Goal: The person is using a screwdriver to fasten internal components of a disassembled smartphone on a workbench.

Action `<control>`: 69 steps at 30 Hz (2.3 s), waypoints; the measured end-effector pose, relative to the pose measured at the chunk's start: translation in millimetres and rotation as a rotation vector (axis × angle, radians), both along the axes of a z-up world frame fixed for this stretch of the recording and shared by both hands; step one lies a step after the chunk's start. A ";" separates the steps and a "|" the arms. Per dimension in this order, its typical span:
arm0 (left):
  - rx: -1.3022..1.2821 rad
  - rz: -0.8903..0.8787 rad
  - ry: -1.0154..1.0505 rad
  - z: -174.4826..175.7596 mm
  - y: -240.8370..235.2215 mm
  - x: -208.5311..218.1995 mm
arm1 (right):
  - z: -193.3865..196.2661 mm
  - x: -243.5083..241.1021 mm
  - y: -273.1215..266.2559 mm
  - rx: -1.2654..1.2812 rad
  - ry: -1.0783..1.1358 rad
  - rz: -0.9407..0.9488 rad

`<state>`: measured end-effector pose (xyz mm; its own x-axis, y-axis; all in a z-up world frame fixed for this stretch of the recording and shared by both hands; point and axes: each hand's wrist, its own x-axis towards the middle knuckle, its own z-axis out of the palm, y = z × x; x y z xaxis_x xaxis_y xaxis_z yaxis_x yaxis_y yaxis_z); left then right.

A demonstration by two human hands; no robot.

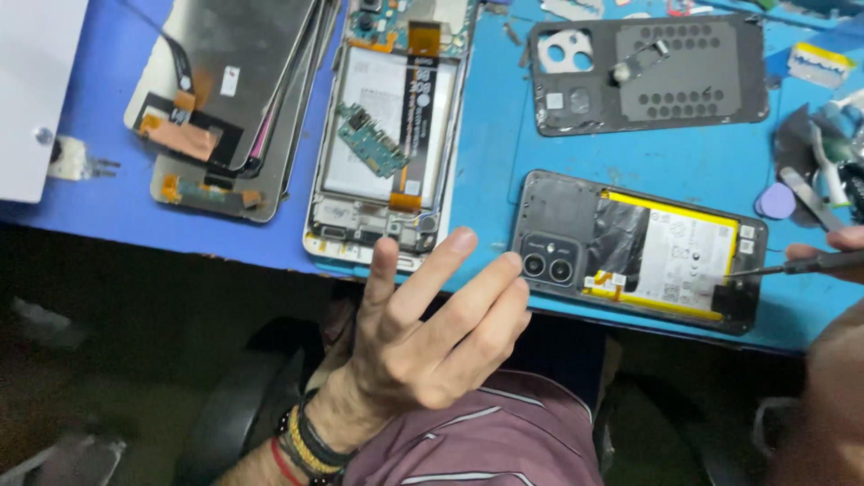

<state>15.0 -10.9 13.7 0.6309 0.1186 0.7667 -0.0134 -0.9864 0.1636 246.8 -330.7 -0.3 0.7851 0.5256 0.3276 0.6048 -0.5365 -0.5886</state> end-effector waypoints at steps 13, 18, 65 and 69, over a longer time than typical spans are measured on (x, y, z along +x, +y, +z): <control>-0.063 -0.075 0.100 9.1 0.0 8.9 | 41.9 -28.4 41.4 0.154 0.135 0.064; -0.143 -0.095 0.091 7.7 -0.6 6.2 | 27.7 -44.3 45.0 0.296 0.201 -0.022; -0.131 -0.159 -0.041 -6.7 15.2 -21.3 | 86.6 -117.6 174.3 -0.016 -0.301 0.357; -0.137 -0.159 0.000 0.6 13.9 -21.4 | 84.7 -132.2 172.3 0.031 -0.154 0.306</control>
